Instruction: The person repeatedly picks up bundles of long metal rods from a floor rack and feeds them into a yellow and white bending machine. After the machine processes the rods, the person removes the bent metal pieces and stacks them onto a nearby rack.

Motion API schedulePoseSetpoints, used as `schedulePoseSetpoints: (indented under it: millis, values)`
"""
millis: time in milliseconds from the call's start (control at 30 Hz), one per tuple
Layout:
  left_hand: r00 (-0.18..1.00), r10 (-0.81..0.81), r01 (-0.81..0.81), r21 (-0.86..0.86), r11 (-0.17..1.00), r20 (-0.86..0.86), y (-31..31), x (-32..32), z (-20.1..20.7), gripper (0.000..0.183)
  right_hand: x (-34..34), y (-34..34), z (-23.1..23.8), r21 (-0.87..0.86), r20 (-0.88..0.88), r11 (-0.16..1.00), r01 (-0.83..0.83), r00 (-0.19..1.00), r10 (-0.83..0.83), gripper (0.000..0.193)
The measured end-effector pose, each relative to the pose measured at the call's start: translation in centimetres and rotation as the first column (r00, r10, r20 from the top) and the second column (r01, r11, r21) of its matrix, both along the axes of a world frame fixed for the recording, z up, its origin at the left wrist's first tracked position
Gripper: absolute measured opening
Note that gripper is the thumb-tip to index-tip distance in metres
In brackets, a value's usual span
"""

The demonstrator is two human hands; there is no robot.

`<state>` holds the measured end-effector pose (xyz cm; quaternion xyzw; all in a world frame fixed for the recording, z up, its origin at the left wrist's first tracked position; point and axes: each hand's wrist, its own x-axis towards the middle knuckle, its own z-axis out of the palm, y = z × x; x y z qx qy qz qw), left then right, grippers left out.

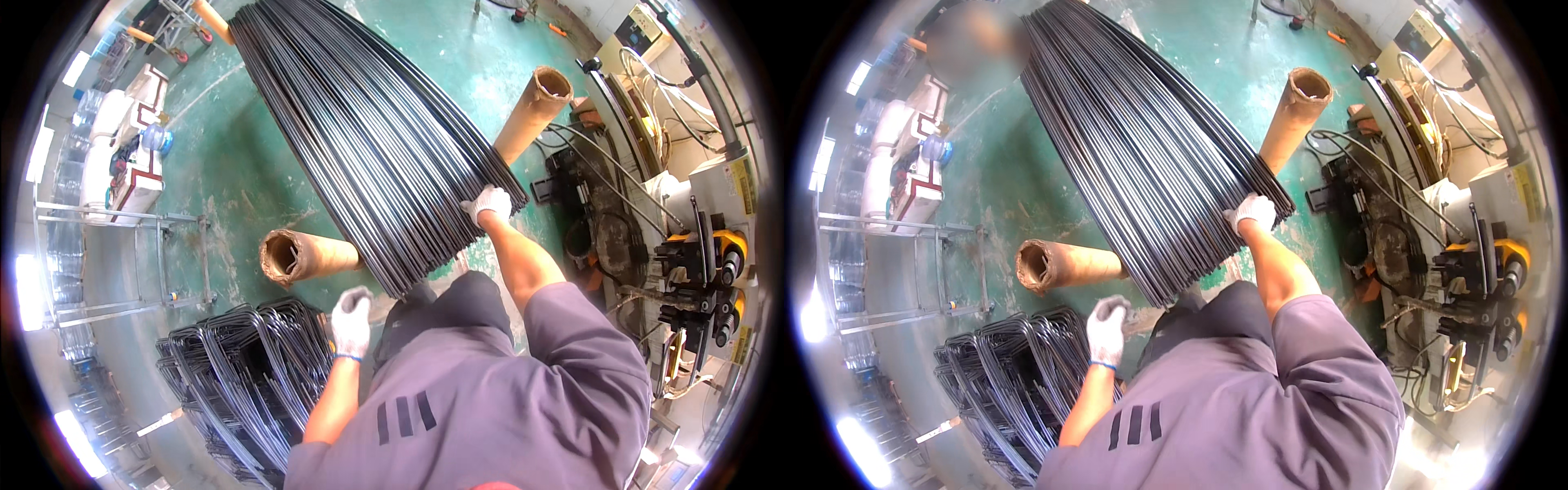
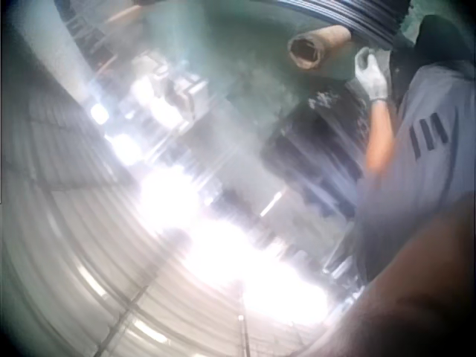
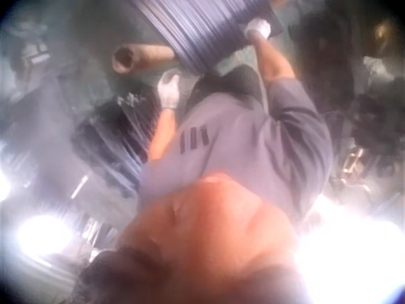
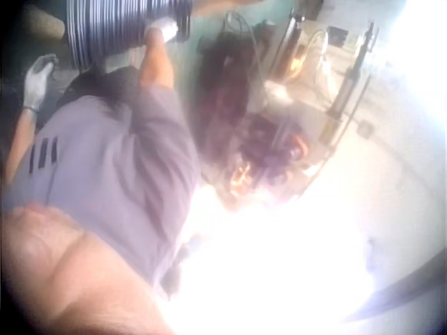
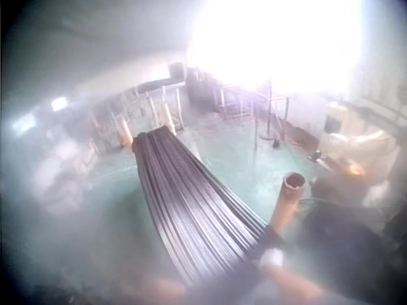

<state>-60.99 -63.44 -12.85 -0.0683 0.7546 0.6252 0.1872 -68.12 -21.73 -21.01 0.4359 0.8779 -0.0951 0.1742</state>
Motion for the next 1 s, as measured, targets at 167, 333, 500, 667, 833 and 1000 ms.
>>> schedulePoseSetpoints:
  millis: [167,333,500,667,833,1000]
  values:
    - [0.995,0.046,-0.051,0.056,0.997,0.084,2.6,-5.0,1.8,0.023,0.4,1.3,-0.6,-0.158,-0.004,0.981,-0.115,0.993,0.115,0.06]
    - [0.99,-0.021,0.012,0.064,0.998,0.14,6.4,-4.9,2.2,0.02,-0.5,2.9,-1.1,-0.174,0.056,0.968,-0.182,0.979,0.194,0.045]
    - [0.966,-0.111,0.08,0.138,0.987,0.233,10.7,-3.0,2.6,0.018,-1.7,4.4,2.0,-0.3,0.138,0.91,-0.285,0.931,0.337,0.052]
    - [0.974,-0.12,0.096,0.131,0.987,0.192,12.0,-3.6,1.4,0.021,-2.2,5.0,6.5,-0.429,0.129,0.845,-0.319,0.904,0.407,0.075]
    - [0.975,-0.104,0.071,0.169,0.983,0.195,12.9,-5.3,0.1,0.019,-0.1,5.3,4.8,-0.872,-0.131,0.485,-0.068,0.987,-0.096,0.05]
    - [0.925,-0.136,0.009,0.338,0.941,0.354,15.8,-7.3,-0.2,0.02,2.2,3.2,6.5,-0.973,-0.121,0.231,-0.027,0.908,-0.402,0.046]
